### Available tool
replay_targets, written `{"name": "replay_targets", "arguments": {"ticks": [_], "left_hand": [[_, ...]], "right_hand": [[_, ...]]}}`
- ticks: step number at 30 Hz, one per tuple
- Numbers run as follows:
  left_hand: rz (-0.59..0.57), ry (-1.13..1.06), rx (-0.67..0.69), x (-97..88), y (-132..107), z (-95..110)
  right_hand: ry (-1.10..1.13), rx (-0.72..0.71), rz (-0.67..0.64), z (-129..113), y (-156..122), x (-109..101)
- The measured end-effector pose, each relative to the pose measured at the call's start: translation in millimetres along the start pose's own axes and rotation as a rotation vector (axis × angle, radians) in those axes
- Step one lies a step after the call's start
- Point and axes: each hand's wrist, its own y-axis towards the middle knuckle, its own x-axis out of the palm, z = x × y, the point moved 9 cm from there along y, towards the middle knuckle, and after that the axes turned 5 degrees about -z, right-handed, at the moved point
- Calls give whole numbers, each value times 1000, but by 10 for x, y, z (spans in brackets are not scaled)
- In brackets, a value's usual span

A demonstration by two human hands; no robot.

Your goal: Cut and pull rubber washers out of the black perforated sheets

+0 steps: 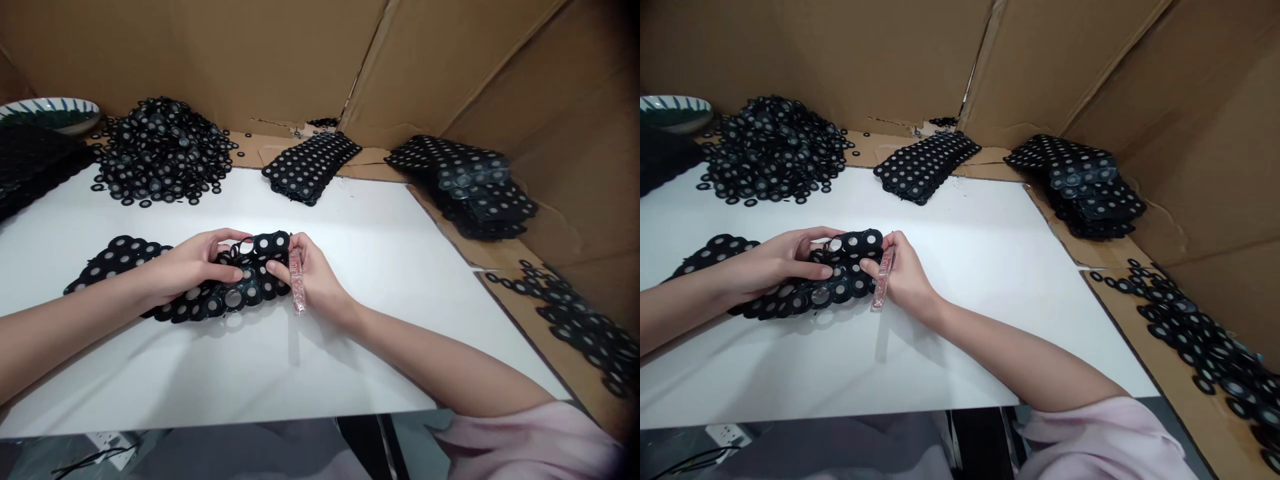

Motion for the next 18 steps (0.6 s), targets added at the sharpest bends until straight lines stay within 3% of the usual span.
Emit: {"name": "replay_targets", "arguments": {"ticks": [5,10,16,18], "left_hand": [[-47,-102,-34,6,-7,2],[-55,-46,-15,-22,7,-2],[-19,320,99,38,0,126],[80,540,196,3,-24,225]], "right_hand": [[2,-8,33,-50,-2,-18],[-27,-54,46,-70,-9,-24],[-6,-155,-30,-127,-34,48],[18,-149,-46,-112,-30,57]]}}
